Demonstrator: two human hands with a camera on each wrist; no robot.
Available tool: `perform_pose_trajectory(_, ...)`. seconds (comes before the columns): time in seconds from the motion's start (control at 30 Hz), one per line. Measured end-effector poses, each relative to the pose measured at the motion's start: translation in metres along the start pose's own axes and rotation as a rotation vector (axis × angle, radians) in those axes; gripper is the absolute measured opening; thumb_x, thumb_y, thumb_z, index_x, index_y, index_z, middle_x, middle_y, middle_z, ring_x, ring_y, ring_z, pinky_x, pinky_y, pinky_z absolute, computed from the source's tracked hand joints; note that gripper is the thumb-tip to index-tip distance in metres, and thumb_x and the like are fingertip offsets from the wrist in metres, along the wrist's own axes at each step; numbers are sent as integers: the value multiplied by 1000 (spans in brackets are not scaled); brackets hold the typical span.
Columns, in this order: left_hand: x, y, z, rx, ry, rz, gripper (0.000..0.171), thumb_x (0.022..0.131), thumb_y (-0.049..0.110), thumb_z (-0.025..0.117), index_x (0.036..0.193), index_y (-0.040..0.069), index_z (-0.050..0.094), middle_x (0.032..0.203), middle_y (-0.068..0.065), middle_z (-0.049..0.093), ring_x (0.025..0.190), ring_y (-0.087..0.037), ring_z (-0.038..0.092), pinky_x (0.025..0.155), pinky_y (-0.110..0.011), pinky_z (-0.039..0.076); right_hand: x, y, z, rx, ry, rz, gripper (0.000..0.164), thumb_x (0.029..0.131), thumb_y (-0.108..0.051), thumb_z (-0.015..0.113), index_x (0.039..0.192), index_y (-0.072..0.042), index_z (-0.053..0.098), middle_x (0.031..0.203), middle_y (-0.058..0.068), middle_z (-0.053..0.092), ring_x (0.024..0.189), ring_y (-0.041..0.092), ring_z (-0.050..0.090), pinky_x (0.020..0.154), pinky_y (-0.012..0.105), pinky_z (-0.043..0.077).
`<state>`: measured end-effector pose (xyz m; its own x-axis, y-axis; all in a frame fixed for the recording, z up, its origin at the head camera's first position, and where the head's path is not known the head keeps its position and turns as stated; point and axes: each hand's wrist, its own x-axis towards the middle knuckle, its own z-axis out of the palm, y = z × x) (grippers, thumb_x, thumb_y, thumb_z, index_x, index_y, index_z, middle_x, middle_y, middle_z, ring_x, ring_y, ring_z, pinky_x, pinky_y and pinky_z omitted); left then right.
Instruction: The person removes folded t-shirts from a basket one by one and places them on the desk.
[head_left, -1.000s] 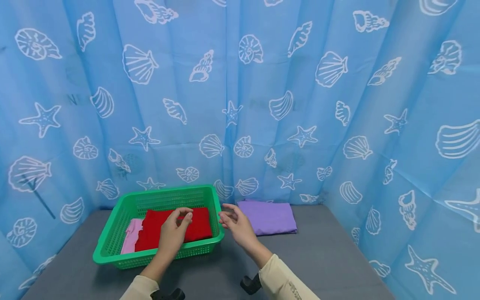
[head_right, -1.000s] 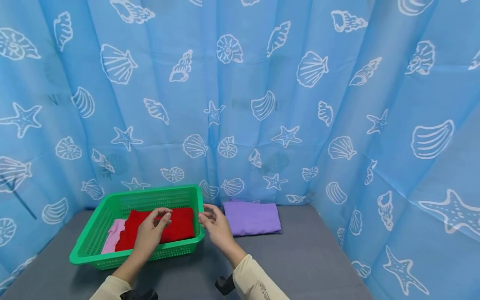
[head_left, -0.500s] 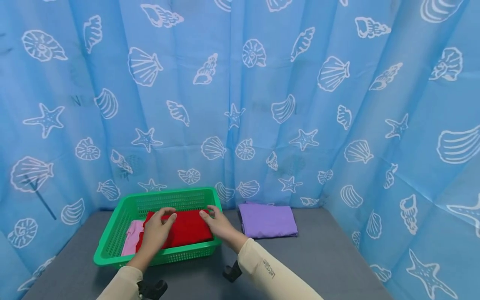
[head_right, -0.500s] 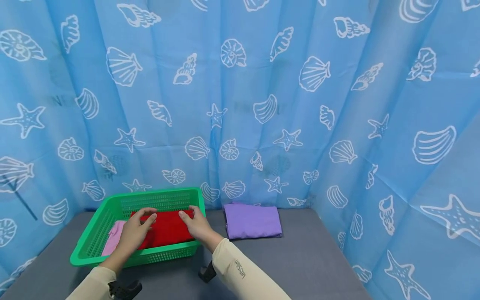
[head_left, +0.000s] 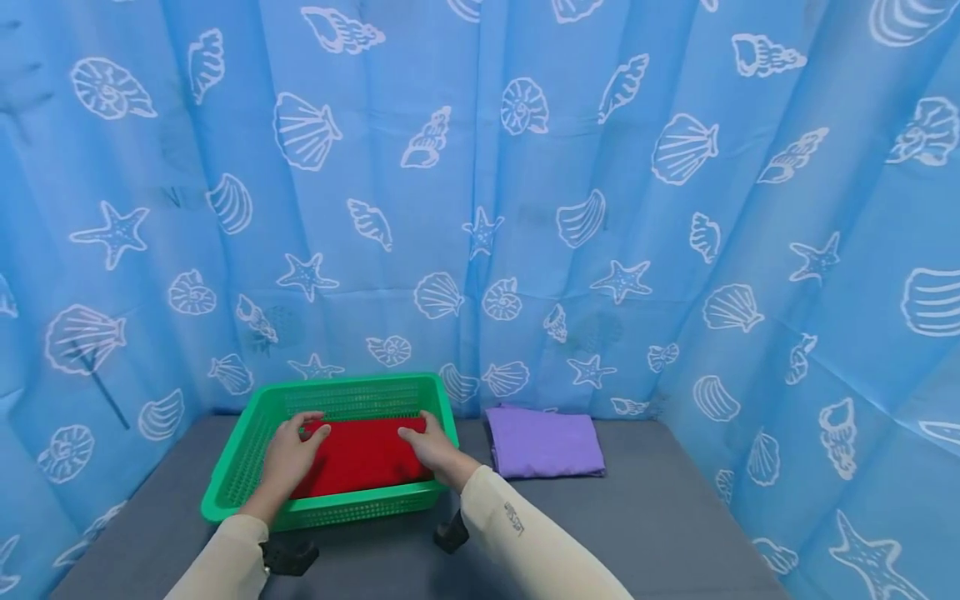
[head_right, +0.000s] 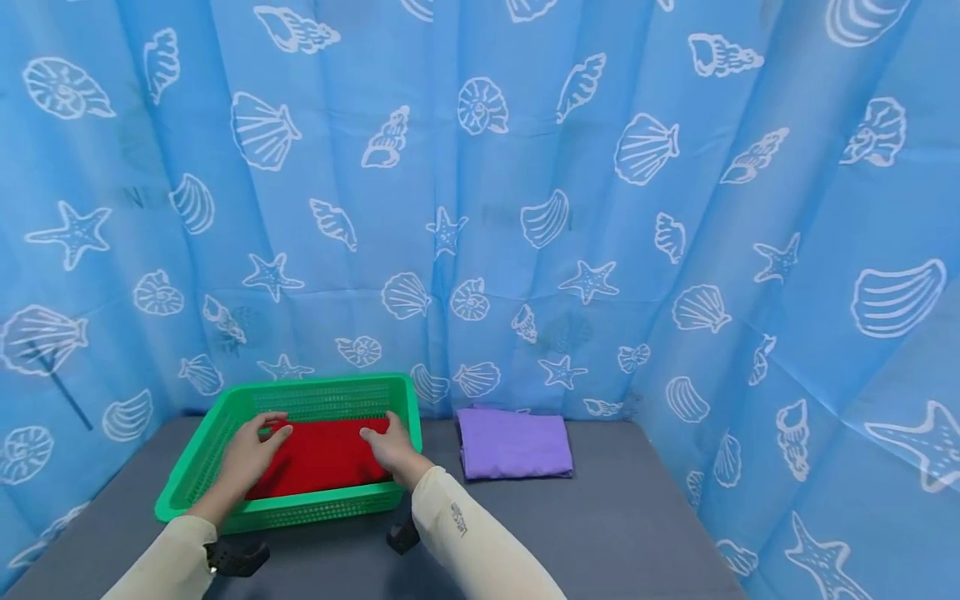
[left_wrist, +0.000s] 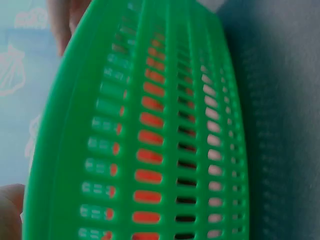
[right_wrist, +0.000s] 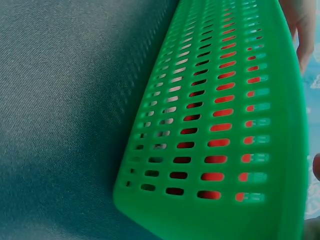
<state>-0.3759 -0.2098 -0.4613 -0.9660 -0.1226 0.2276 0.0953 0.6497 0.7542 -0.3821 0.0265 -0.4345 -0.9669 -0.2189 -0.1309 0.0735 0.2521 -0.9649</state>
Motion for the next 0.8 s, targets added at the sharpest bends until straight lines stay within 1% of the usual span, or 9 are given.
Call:
perform_pose_trajectory(0.17, 4, -4, -6, -40, -58, -83, 49, 102, 27, 53, 141, -1, 43, 143, -32, 39, 129, -50, 43, 100, -60, 43, 6, 3, 0, 19, 12, 34, 69, 100, -24, 56, 156, -5, 19, 159, 24, 20, 142, 47, 25, 110, 62, 30)
perform_pose_trajectory(0.3, 3, -6, -8, -85, -133, -159, 56, 102, 30, 52, 145, -2, 36, 150, -34, 29, 136, -52, 31, 105, -62, 37, 10, 5, 1, 43, 12, 57, 68, 100, -22, 55, 156, -6, 20, 159, 24, 20, 142, 47, 26, 111, 61, 30)
perform_pose_trajectory(0.4, 5, -10, -8, -124, -184, -204, 61, 101, 32, 53, 147, -2, 32, 152, -35, 22, 140, -52, 22, 109, -63, 32, 11, 7, 2, 48, 16, 63, 67, 100, -22, 56, 155, -7, 21, 158, 24, 21, 141, 47, 27, 111, 60, 31)
perform_pose_trajectory(0.47, 6, -12, -8, -146, -204, -230, 64, 100, 31, 54, 148, -4, 29, 152, -36, 19, 140, -54, 19, 110, -63, 31, 11, 8, 3, 33, 18, 58, 67, 99, -23, 57, 154, -5, 23, 156, 25, 24, 139, 47, 29, 109, 59, 34)
perform_pose_trajectory(0.57, 8, -16, -7, -154, -224, -251, 67, 99, 30, 54, 148, -6, 27, 151, -37, 19, 138, -55, 19, 110, -65, 29, 14, 11, 6, 25, 36, 56, 66, 98, -22, 58, 153, -4, 25, 153, 26, 28, 138, 48, 31, 108, 58, 36)
perform_pose_trajectory(0.7, 11, -19, -7, -149, -250, -245, 66, 100, 29, 52, 148, -8, 26, 150, -38, 16, 138, -56, 17, 110, -66, 25, 19, 15, 10, 39, 74, 67, 66, 98, -19, 58, 153, -1, 26, 152, 27, 31, 138, 48, 32, 109, 59, 35)
perform_pose_trajectory(0.8, 13, -21, -7, -148, -257, -250, 69, 98, 29, 57, 149, -6, 26, 150, -38, 15, 136, -56, 18, 109, -65, 27, 21, 15, 12, 23, 86, 69, 66, 98, -17, 58, 152, 1, 26, 152, 27, 31, 137, 47, 33, 108, 58, 36)
